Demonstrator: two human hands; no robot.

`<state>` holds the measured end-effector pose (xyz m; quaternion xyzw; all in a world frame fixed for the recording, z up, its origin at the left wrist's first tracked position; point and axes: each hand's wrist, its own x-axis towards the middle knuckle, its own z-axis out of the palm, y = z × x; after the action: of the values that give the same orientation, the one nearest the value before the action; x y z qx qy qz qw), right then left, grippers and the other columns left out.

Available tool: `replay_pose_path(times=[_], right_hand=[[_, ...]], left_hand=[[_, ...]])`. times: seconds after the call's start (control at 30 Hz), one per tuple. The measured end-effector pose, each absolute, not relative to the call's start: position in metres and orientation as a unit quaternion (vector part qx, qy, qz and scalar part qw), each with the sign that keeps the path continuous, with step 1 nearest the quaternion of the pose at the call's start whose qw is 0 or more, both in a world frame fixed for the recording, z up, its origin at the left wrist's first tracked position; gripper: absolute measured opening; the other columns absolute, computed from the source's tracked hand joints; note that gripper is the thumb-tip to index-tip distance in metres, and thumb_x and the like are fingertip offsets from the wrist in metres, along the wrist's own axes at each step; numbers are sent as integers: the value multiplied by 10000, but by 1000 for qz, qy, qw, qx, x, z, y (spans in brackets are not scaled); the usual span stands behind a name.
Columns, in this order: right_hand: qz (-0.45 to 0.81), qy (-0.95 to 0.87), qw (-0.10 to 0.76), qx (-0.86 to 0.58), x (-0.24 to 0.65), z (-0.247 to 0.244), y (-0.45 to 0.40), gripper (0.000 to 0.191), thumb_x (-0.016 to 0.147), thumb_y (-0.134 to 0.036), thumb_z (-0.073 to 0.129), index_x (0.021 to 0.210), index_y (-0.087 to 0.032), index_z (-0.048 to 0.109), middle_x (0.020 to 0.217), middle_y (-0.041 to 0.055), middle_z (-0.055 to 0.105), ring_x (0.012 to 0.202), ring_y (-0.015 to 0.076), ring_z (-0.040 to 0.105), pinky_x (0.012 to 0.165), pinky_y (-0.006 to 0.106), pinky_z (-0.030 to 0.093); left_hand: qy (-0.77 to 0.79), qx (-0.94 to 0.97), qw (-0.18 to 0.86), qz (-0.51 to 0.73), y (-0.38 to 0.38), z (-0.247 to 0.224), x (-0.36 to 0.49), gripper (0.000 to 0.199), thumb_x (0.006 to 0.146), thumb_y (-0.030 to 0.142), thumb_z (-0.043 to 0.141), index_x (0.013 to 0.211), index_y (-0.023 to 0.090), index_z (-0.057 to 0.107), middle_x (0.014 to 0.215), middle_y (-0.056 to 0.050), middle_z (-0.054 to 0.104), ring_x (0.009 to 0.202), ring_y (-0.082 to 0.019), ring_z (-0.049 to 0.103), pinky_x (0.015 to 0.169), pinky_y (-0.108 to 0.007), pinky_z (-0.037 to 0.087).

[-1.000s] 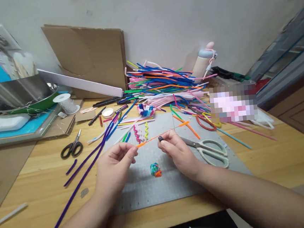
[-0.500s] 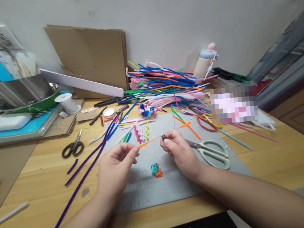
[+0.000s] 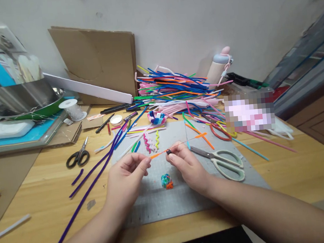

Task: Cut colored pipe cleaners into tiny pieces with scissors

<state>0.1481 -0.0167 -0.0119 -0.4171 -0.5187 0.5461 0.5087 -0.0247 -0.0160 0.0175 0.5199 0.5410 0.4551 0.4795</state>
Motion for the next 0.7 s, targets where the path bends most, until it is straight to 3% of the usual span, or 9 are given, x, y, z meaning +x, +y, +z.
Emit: replay_pose_path(times=[0.7], right_hand=[[564, -529, 476, -420, 146, -14, -20, 189, 844, -403, 524, 868, -241, 431, 727, -31, 436, 668, 143, 406, 624, 299, 348]], left_hand=[[531, 525, 477, 463, -17, 14, -24, 168, 750, 330, 693, 706, 175, 649, 625, 14, 628, 547, -102, 545, 541, -209, 442]])
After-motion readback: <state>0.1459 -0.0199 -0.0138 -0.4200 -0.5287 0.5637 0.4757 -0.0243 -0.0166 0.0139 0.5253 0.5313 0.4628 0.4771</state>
